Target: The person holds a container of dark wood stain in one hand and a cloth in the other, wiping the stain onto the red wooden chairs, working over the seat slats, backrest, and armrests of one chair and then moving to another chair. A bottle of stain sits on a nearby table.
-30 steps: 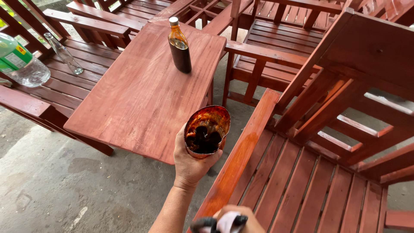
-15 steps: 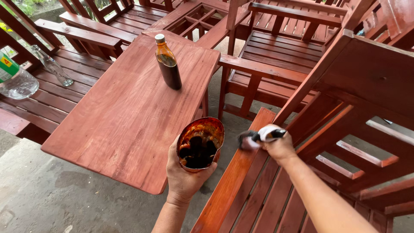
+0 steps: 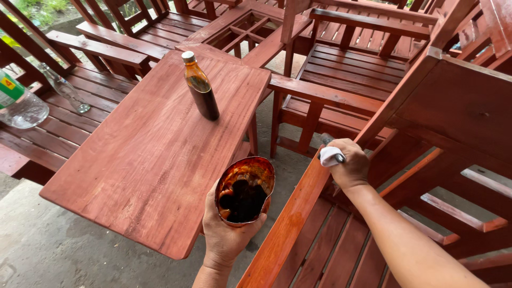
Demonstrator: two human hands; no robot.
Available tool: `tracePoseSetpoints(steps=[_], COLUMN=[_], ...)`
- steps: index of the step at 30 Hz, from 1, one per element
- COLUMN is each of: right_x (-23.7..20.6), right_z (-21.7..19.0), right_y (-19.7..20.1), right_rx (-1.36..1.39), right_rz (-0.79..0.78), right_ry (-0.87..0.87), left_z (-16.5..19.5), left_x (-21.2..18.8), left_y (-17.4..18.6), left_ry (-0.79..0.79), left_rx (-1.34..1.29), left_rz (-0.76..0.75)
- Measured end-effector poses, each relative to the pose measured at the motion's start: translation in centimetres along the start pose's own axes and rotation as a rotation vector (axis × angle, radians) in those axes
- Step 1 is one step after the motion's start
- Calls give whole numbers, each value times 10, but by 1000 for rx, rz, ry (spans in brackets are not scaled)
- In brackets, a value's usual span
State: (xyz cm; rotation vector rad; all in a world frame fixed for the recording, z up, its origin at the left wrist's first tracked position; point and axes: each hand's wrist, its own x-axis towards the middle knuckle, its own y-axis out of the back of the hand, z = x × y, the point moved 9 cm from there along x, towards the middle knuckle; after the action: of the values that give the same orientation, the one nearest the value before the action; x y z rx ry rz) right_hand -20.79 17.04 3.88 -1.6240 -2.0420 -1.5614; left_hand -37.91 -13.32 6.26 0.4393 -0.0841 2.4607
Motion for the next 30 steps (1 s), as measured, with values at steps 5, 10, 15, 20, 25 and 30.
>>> tracePoseSetpoints(steps=[5, 10, 15, 20, 25, 30], right_x=[-20, -63, -113, -169, -240, -305], right_z=[-4, -37, -80, -146, -216, -277], right_y=[-12, -9, 8, 25, 41, 54], right_rx=[-73, -70, -19, 137, 173, 292], right_rz=[-204, -250, -323, -338, -357, -378], right_ry=[-37, -28, -94, -69, -11, 40], left_z=[0, 9, 24, 44, 51, 57], left_x=[-5, -13, -22, -44, -71, -96], left_y=[3, 7, 15, 39, 72, 116], left_ry=[9, -58, -95, -126, -94, -119], left_rx=[-54, -87, -107, -54, -57, 19], left_rz=[24, 37, 30, 53, 48, 110])
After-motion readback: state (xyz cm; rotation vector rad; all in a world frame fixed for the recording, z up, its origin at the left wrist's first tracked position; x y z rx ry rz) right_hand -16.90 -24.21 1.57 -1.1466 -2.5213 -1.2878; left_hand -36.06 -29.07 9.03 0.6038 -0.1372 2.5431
